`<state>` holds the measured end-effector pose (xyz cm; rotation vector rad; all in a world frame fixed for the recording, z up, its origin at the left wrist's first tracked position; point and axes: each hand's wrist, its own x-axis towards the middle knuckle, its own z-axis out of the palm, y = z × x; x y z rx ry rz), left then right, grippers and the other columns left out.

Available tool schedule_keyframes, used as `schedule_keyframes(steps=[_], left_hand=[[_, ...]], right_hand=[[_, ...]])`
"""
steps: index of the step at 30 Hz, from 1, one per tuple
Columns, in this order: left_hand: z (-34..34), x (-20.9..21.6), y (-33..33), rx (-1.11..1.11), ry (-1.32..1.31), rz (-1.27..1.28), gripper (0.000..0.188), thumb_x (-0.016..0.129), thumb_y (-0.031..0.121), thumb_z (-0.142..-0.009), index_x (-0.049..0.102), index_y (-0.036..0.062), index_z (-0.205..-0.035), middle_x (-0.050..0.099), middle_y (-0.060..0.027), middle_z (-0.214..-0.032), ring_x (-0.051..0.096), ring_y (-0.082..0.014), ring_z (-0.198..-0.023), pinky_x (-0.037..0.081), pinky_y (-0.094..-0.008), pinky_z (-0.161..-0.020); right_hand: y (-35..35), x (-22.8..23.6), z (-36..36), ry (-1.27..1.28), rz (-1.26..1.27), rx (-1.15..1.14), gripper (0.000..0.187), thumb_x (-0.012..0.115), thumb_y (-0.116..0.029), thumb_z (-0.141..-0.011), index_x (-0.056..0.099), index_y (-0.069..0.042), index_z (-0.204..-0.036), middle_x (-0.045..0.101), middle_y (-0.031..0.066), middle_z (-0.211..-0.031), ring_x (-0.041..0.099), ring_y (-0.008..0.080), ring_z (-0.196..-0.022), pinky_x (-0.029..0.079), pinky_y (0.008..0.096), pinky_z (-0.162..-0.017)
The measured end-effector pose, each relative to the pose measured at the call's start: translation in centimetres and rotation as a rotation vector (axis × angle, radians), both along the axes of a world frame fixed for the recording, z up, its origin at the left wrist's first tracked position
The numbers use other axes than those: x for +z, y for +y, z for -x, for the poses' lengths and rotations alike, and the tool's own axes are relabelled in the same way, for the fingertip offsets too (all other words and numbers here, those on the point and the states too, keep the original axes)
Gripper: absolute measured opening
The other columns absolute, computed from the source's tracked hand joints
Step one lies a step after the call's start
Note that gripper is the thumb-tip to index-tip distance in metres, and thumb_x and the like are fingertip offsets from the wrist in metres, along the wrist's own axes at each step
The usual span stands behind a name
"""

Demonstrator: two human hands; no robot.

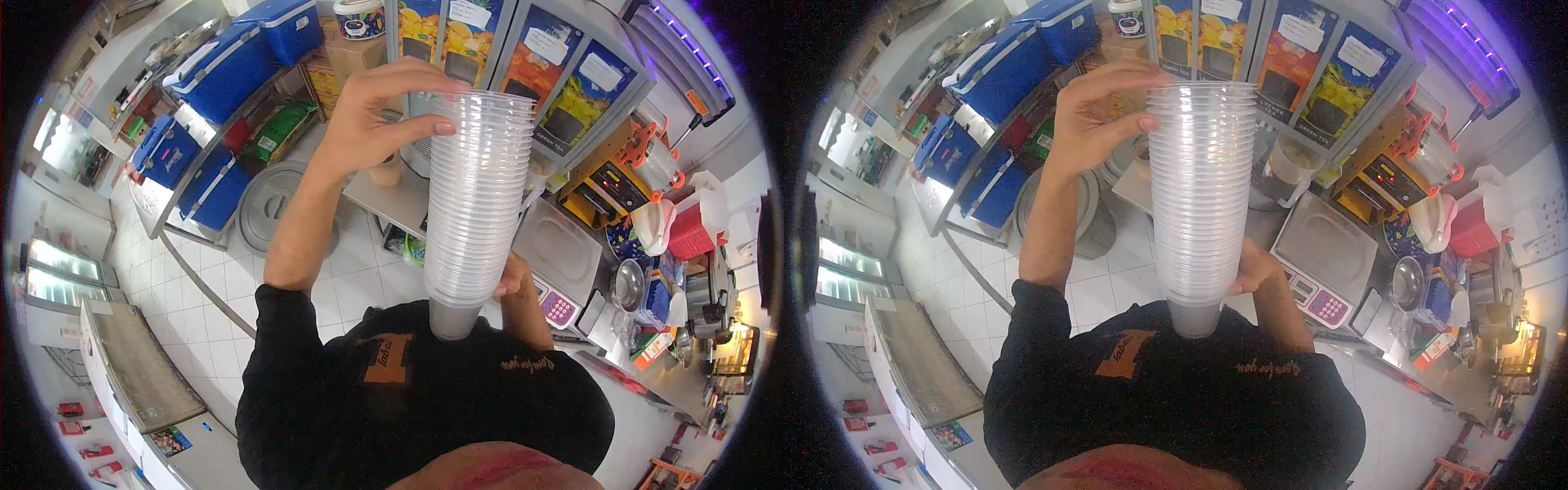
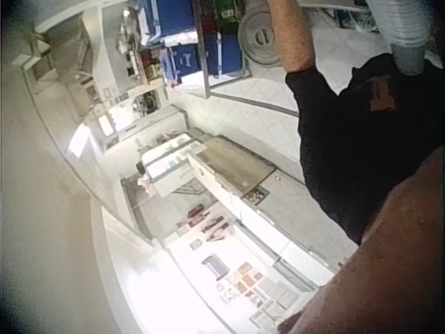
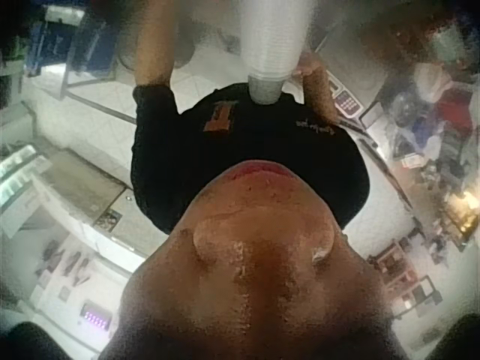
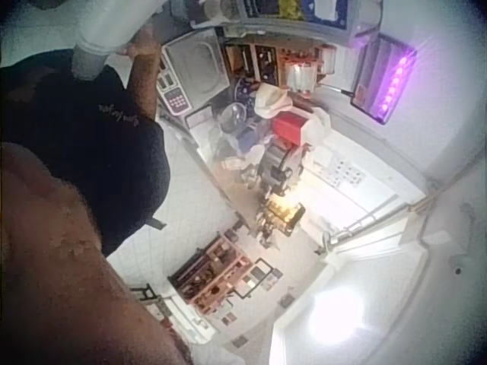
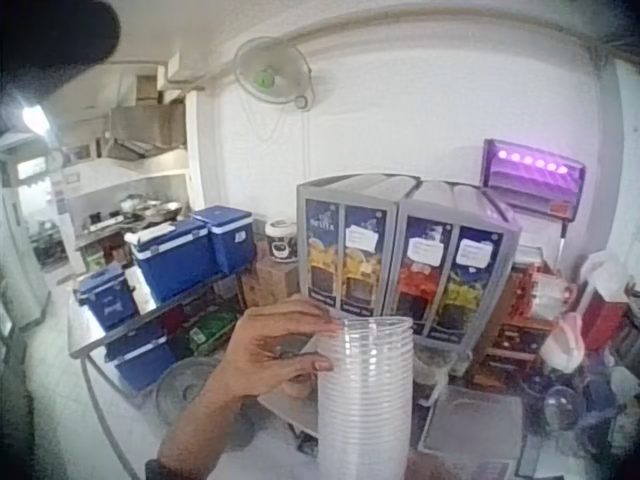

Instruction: The person prepares drinks by pouring liquid from a container into a dispenser, checking a phone, handling ingredients in bowls, and organizing plastic cups.

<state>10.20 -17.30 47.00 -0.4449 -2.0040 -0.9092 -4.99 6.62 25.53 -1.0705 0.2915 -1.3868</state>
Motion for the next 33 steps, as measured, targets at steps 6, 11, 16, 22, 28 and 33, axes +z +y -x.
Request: schedule_keyframes(steps=[6,11,16,22,28,33], left_hand=[[-0.3,-0.1,0.5,0.058,-0.033,0.007,0.043,0.081,0.010,-0.072,0.069,-0.0025,-0.111,0.069,-0.0151,-0.111,0.063,-0.0250,-0.106,0.047,-0.0368,-0.095],[-0.3,-0.7,0.2,0.017,-0.029,-0.004,0.050,0.083,0.012,-0.069,0.068,-0.0025,-0.114,0.068,-0.0152,-0.115,0.062,-0.0244,-0.108,0.046,-0.0361,-0.097],[-0.5,-0.6,0.6,0.078,-0.059,0.001,0.053,0.084,0.012,-0.067,0.067,-0.0024,-0.116,0.068,-0.0153,-0.114,0.061,-0.0242,-0.109,0.045,-0.0350,-0.098],[-0.7,-0.8,0.8,0.125,-0.010,0.048,0.053,0.084,0.015,-0.068,0.068,-0.0012,-0.115,0.068,-0.0138,-0.113,0.062,-0.0233,-0.106,0.047,-0.0355,-0.095],[-0.7,-0.8,0.7,0.280,0.072,0.272,0.054,0.083,0.023,-0.069,0.068,0.0024,-0.116,0.067,-0.0126,-0.113,0.064,-0.0257,-0.103,0.049,-0.0359,-0.091],[-0.8,-0.7,0.7,0.285,0.034,0.285,0.061,0.084,0.029,-0.067,0.066,0.0019,-0.118,0.066,-0.0127,-0.117,0.064,-0.0264,-0.103,0.050,-0.0363,-0.090]], right_hand=[[0.2,0.4,-0.7,-0.010,-0.021,-0.005,0.112,0.089,-0.022,-0.064,0.020,0.003,-0.149,0.041,0.0198,-0.147,0.043,0.0303,-0.134,0.035,0.0469,-0.110],[0.5,0.1,-0.5,0.103,-0.019,-0.052,0.114,0.089,-0.024,-0.064,0.018,0.002,-0.150,0.039,0.0191,-0.148,0.042,0.0298,-0.135,0.035,0.0470,-0.111],[-0.4,0.1,-0.7,0.194,0.277,-0.099,0.116,0.090,-0.026,-0.063,0.018,0.002,-0.150,0.038,0.0178,-0.149,0.041,0.0292,-0.136,0.035,0.0467,-0.111],[0.8,-0.4,-0.8,0.040,-0.082,-0.089,0.117,0.091,-0.029,-0.061,0.021,0.003,-0.149,0.041,0.0174,-0.147,0.043,0.0293,-0.134,0.035,0.0462,-0.111],[0.4,-0.2,-0.7,-0.044,-0.085,-0.032,0.120,0.092,-0.031,-0.058,0.022,0.003,-0.149,0.043,0.0185,-0.145,0.045,0.0307,-0.133,0.036,0.0468,-0.111],[-0.1,0.8,-0.8,0.074,-0.063,-0.093,0.122,0.091,-0.033,-0.059,0.018,0.003,-0.150,0.039,0.0185,-0.148,0.043,0.0309,-0.134,0.035,0.0466,-0.111]])
